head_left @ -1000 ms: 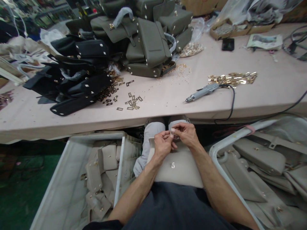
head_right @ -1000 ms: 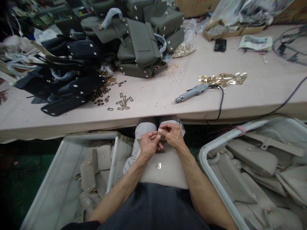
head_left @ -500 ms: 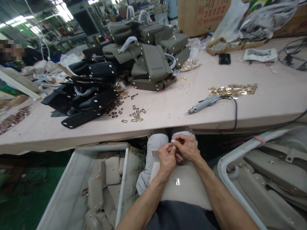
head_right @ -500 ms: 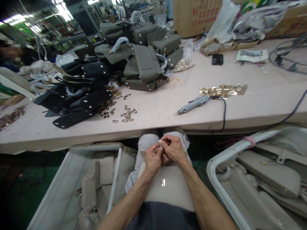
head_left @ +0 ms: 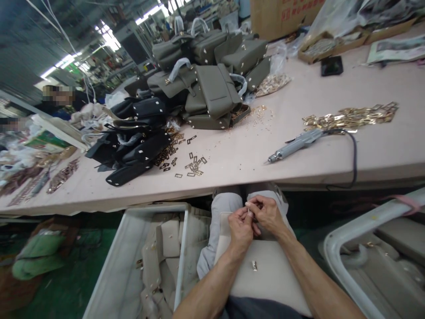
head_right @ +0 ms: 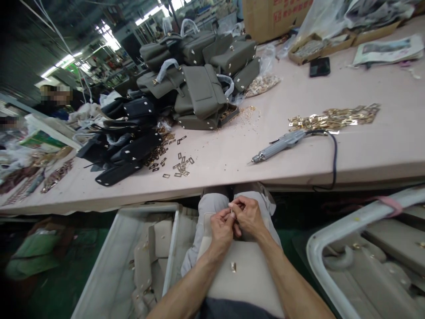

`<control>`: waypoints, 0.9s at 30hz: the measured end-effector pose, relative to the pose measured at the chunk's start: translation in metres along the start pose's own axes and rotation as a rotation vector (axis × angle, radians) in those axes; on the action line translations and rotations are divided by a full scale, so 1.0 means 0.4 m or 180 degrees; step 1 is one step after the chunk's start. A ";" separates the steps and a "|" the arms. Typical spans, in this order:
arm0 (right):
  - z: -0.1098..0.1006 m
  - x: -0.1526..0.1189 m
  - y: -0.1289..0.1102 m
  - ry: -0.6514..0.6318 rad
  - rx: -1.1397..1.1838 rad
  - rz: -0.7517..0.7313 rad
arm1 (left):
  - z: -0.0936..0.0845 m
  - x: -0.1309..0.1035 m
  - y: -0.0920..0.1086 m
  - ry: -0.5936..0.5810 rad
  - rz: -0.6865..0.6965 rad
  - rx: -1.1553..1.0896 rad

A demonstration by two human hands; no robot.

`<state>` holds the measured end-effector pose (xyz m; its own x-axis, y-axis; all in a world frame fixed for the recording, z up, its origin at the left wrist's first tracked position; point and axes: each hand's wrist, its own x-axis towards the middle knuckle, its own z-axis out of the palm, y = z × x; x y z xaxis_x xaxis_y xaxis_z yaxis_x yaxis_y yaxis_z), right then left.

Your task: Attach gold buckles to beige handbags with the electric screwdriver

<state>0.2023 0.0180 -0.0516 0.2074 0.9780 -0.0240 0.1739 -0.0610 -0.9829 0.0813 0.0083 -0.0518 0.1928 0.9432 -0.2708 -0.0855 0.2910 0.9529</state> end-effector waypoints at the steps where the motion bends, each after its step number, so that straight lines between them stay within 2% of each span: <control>1: -0.003 0.003 0.005 0.0008 0.0020 0.0012 | 0.004 0.004 -0.005 0.0011 -0.0018 0.0032; 12: -0.043 0.041 0.035 0.0082 0.0042 0.0290 | 0.051 0.056 -0.028 0.0008 -0.0279 0.0041; 20: -0.046 0.052 0.051 0.0019 0.0002 0.0268 | 0.051 0.070 -0.045 -0.0097 -0.0424 0.0002; 27: -0.037 0.066 0.061 0.0081 -0.0177 0.0166 | 0.056 0.078 -0.035 0.0060 -0.0422 0.0268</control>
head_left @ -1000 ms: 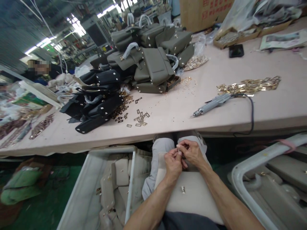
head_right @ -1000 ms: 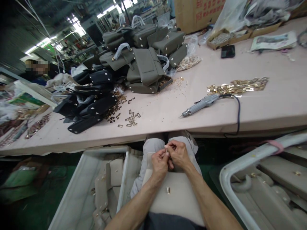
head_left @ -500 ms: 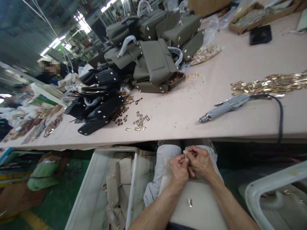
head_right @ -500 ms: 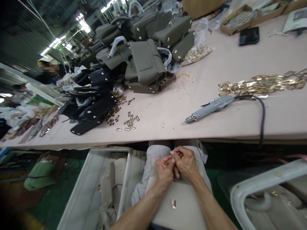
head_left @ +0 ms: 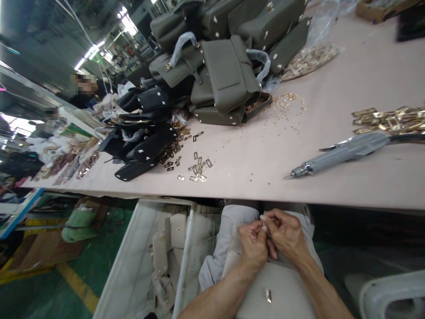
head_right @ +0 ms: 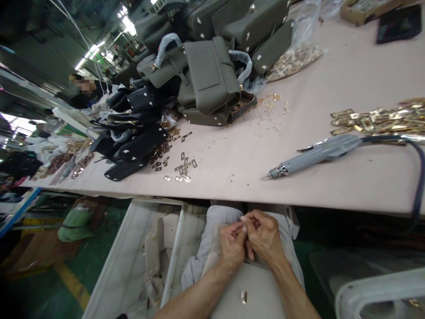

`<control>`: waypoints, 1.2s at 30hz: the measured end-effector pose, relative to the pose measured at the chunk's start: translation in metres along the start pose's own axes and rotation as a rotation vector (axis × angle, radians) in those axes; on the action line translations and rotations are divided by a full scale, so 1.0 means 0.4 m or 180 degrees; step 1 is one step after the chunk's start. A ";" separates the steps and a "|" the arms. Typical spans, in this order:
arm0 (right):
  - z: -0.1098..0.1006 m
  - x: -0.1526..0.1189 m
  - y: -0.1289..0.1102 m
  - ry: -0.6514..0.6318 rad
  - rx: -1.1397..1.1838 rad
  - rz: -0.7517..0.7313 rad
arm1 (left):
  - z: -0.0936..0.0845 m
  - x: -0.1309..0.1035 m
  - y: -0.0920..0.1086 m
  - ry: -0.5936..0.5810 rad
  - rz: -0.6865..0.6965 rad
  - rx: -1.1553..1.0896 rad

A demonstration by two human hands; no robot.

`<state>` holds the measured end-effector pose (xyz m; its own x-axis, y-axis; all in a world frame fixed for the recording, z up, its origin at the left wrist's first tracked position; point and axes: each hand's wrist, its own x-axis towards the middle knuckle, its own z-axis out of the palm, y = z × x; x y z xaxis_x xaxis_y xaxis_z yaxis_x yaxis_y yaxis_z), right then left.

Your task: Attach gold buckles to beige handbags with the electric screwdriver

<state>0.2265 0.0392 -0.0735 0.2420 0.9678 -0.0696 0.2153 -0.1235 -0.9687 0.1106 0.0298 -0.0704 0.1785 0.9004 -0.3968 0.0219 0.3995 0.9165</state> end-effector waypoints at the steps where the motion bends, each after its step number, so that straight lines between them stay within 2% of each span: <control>1: -0.001 0.003 -0.001 0.0013 -0.0032 0.0019 | 0.003 0.002 0.001 0.0008 0.0009 -0.0007; 9: -0.037 0.010 0.017 -0.0007 -0.0068 0.0113 | 0.030 0.015 -0.016 -0.0154 0.0175 -0.0192; 15: -0.041 -0.018 0.005 0.0206 -0.0005 0.0157 | 0.022 -0.015 0.015 -0.0216 0.0372 -0.0151; 18: -0.027 -0.049 -0.016 0.0442 0.0110 0.0153 | 0.004 -0.049 0.027 -0.0233 0.0446 -0.0142; 22: 0.020 -0.094 -0.037 0.0340 0.0280 0.0139 | -0.045 -0.101 0.020 -0.0152 0.0458 -0.0128; 25: 0.060 -0.113 -0.053 0.0409 -0.0092 -0.0149 | -0.085 -0.108 0.005 -0.0111 0.0397 -0.0248; 29: 0.082 -0.106 -0.111 0.1070 -0.0926 -0.0779 | -0.130 -0.070 -0.007 -0.0438 0.0171 -0.0772; 32: 0.085 -0.079 -0.192 0.1468 -0.1008 -0.1012 | -0.159 -0.048 -0.010 -0.0602 0.0161 -0.1219; 34: 0.095 -0.049 -0.252 0.1509 -0.0984 -0.1080 | -0.176 -0.044 -0.013 -0.0612 0.0197 -0.1313; 36: 0.118 -0.009 -0.307 0.1317 -0.0953 -0.1141 | -0.188 -0.043 -0.016 -0.0582 0.0193 -0.1286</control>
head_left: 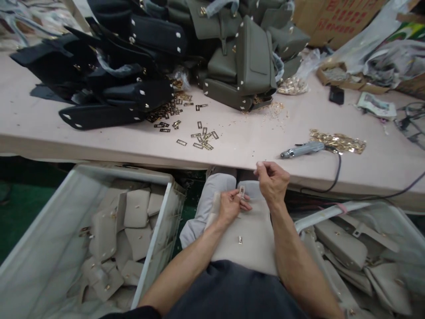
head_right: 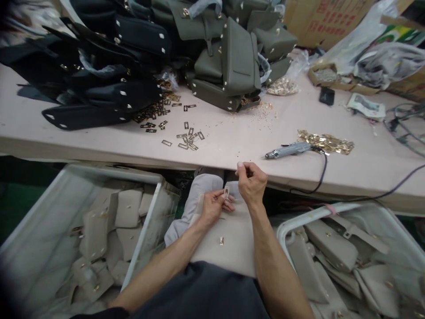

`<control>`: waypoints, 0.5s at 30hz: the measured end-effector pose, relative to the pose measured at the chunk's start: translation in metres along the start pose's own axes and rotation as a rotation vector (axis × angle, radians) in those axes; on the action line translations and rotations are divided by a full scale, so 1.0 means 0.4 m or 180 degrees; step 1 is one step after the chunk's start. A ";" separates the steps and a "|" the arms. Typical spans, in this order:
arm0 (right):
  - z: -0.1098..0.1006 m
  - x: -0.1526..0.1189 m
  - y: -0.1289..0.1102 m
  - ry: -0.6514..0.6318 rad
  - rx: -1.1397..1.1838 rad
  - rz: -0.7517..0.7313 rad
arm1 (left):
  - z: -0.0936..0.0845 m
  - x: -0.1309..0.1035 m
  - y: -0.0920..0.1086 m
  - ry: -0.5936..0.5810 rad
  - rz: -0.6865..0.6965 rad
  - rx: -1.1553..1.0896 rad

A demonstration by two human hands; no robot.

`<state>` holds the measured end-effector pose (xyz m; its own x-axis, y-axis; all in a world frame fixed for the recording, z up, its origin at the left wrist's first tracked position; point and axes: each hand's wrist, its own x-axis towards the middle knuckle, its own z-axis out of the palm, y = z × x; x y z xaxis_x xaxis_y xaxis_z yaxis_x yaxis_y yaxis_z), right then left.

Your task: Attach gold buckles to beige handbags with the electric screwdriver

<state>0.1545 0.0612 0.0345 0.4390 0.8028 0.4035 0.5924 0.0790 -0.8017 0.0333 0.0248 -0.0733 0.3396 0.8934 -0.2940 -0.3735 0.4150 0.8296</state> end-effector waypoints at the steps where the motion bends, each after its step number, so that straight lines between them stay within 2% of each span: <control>1: 0.020 0.023 -0.021 -0.0130 0.0044 -0.0044 | -0.005 -0.001 0.000 0.0011 -0.0006 0.0018; 5: 0.140 0.103 -0.083 -0.0587 0.0102 -0.0360 | -0.026 0.003 0.004 0.0054 -0.0094 0.0062; 10: 0.308 0.151 -0.109 -0.1124 -0.0243 -0.0741 | -0.052 0.005 0.035 0.0197 -0.0129 0.0088; 12: 0.351 0.149 -0.110 -0.1326 -0.0594 -0.0688 | -0.064 0.002 0.048 0.0259 -0.0079 0.0060; 15: 0.384 0.140 -0.108 -0.1480 -0.0895 -0.0552 | -0.084 0.001 0.061 0.0346 0.0011 0.0045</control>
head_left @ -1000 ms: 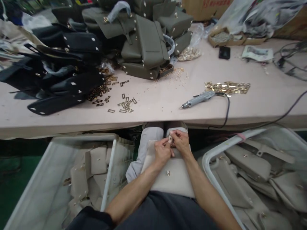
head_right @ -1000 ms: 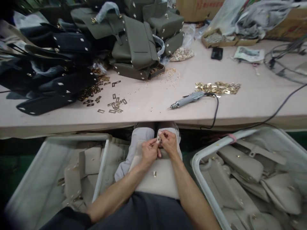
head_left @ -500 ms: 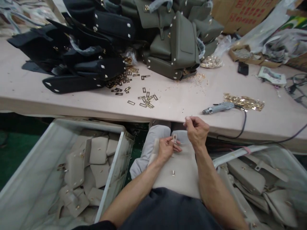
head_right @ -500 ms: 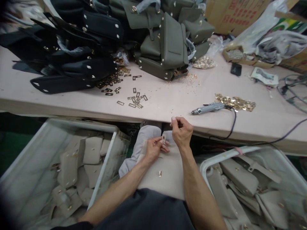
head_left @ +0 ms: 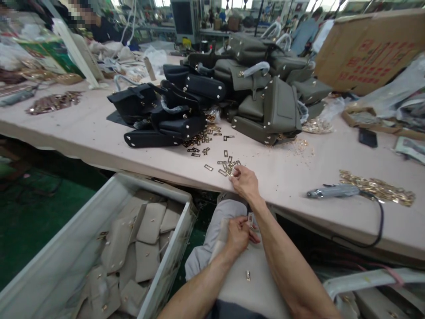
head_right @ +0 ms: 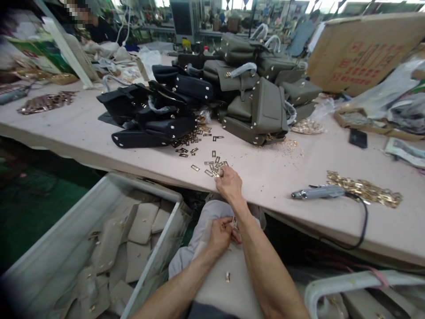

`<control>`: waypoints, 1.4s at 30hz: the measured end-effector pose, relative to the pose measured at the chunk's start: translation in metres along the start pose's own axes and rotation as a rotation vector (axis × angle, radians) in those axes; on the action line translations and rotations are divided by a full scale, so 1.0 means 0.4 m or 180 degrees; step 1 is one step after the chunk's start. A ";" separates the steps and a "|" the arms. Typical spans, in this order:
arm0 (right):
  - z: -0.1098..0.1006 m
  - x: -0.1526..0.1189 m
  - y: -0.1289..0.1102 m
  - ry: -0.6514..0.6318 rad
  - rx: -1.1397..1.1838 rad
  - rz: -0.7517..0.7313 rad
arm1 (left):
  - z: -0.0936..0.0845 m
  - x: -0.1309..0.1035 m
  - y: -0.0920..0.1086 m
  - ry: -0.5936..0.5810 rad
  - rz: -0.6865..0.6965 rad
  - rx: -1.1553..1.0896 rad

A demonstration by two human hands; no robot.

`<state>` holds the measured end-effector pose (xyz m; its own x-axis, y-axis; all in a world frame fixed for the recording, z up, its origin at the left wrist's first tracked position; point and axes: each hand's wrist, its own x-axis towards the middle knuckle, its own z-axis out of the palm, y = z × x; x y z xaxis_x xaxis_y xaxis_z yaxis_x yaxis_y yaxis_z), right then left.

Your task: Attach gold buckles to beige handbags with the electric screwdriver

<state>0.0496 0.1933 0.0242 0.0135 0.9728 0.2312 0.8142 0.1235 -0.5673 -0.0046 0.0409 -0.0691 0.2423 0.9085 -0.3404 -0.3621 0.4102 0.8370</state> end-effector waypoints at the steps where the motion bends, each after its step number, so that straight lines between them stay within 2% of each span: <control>1: 0.005 0.001 -0.001 -0.0033 0.0003 0.0047 | -0.006 0.001 0.002 0.0030 0.0034 0.0007; 5: 0.007 0.010 0.005 -0.0115 0.0332 0.0124 | -0.019 0.005 -0.003 0.0119 0.0134 0.0075; 9: -0.028 -0.010 0.026 0.0020 0.1347 0.0052 | -0.017 0.009 -0.013 0.0144 0.0165 0.0059; 12: -0.078 -0.082 0.056 -0.0069 0.2263 0.0115 | -0.011 0.008 -0.012 0.0095 0.0182 0.0051; 15: -0.125 -0.189 0.097 -0.0049 0.2683 0.0348 | -0.006 0.004 -0.004 0.0035 0.0134 0.0067; 19: -0.139 -0.320 0.163 0.0134 0.2595 0.0738 | -0.002 0.011 -0.007 -0.0088 0.0005 0.0162; 23: -0.107 -0.389 0.215 0.0151 0.2619 0.1181 | 0.006 0.020 -0.025 -0.0203 -0.0074 0.0274; 29: -0.070 -0.403 0.235 -0.0086 0.2513 0.1251 | 0.016 0.026 -0.037 -0.0361 0.0060 0.0184; 42: -0.071 -0.411 0.264 0.0168 0.2234 0.1113 | 0.027 0.031 -0.055 -0.0600 -0.0020 0.0135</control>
<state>0.1500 0.0411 -0.0513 0.2433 0.9696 -0.0257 0.2006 -0.0763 -0.9767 0.0160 0.0422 -0.0870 0.4102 0.8733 -0.2627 -0.3229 0.4084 0.8538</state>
